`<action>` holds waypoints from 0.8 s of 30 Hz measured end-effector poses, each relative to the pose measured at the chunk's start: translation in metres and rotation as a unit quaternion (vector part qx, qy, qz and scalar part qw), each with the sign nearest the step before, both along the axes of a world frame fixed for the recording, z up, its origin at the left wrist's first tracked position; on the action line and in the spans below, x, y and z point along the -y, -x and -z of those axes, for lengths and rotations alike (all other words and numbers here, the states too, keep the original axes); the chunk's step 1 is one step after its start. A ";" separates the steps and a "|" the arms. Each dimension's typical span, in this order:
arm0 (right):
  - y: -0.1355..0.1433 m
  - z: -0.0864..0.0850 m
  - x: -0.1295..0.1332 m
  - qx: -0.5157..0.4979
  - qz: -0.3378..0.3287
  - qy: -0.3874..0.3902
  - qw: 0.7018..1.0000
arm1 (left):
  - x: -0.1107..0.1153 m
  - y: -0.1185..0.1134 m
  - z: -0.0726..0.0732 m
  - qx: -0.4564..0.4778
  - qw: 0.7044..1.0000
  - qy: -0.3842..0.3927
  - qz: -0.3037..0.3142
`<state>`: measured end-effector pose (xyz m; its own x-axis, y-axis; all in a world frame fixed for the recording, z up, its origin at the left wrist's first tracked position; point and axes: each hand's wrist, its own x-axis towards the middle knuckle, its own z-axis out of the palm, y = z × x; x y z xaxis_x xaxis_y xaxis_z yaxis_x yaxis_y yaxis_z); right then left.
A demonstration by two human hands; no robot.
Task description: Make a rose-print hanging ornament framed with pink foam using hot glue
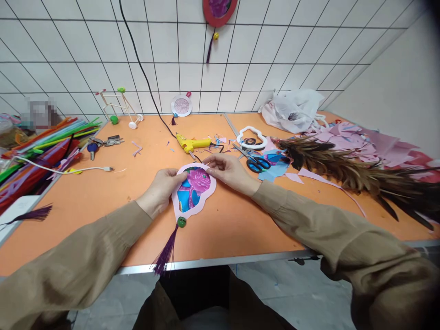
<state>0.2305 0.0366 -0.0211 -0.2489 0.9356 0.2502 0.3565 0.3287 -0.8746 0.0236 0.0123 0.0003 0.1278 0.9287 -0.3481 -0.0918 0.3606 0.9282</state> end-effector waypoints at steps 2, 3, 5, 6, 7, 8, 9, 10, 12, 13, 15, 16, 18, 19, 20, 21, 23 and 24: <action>0.001 0.001 0.001 0.006 0.011 -0.009 1.000 | 0.002 -0.001 -0.001 -0.001 1.000 0.000 0.003; 0.001 0.001 0.001 0.005 0.013 -0.010 1.000 | 0.003 -0.001 -0.001 0.002 1.000 -0.004 0.004; 0.002 0.001 0.004 -0.006 0.016 -0.016 1.000 | 0.004 -0.001 0.000 0.004 1.000 -0.018 0.004; 0.002 0.001 0.005 -0.014 0.018 -0.020 1.000 | 0.005 -0.001 0.001 0.005 1.000 -0.024 0.001; 0.002 0.002 0.006 -0.022 0.022 -0.025 0.999 | 0.006 -0.001 0.002 0.006 1.000 -0.030 -0.004; 0.002 0.002 0.008 -0.030 0.027 -0.031 0.999 | 0.007 -0.001 0.002 0.008 0.999 -0.036 -0.008; 0.002 0.003 0.009 -0.039 0.033 -0.037 0.998 | 0.007 -0.001 0.003 0.012 0.999 -0.042 -0.011; 0.002 0.003 0.011 -0.048 0.041 -0.042 0.997 | 0.008 0.000 0.004 0.018 0.999 -0.047 -0.013; 0.003 0.004 0.013 -0.067 0.053 -0.048 0.995 | 0.010 0.000 0.004 0.027 0.998 -0.055 -0.017; 0.004 0.004 0.015 -0.076 0.057 -0.049 0.994 | 0.010 0.000 0.005 0.032 0.998 -0.058 -0.018; 0.005 0.003 0.018 -0.088 0.063 -0.052 0.993 | 0.011 0.001 0.004 0.045 0.997 -0.055 -0.019; 0.005 0.002 0.020 -0.089 0.063 -0.055 0.993 | 0.011 0.001 0.004 0.052 0.997 -0.051 -0.018; 0.005 -0.002 0.023 -0.086 0.067 -0.071 0.991 | 0.011 0.002 0.004 0.067 0.996 -0.046 -0.020; 0.004 -0.004 0.024 -0.082 0.072 -0.084 0.990 | 0.010 0.002 0.004 0.073 0.996 -0.046 -0.023; 0.003 -0.005 0.024 -0.077 0.079 -0.098 0.989 | 0.010 0.003 0.004 0.078 0.996 -0.048 -0.024; 0.002 -0.007 0.024 -0.072 0.088 -0.112 0.987 | 0.009 0.003 0.004 0.080 0.995 -0.050 -0.024; -0.002 -0.008 0.022 -0.061 0.105 -0.128 0.984 | 0.009 0.003 0.005 0.077 0.995 -0.052 -0.021; -0.004 -0.007 0.020 -0.055 0.113 -0.131 0.983 | 0.008 0.003 0.005 0.075 0.996 -0.050 -0.020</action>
<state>0.2345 0.0171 -0.0137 -0.0003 0.8641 0.5033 0.3539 0.4708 -0.8081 0.0209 0.0038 -0.0050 0.1342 0.9633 -0.2326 -0.2440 0.2597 0.9344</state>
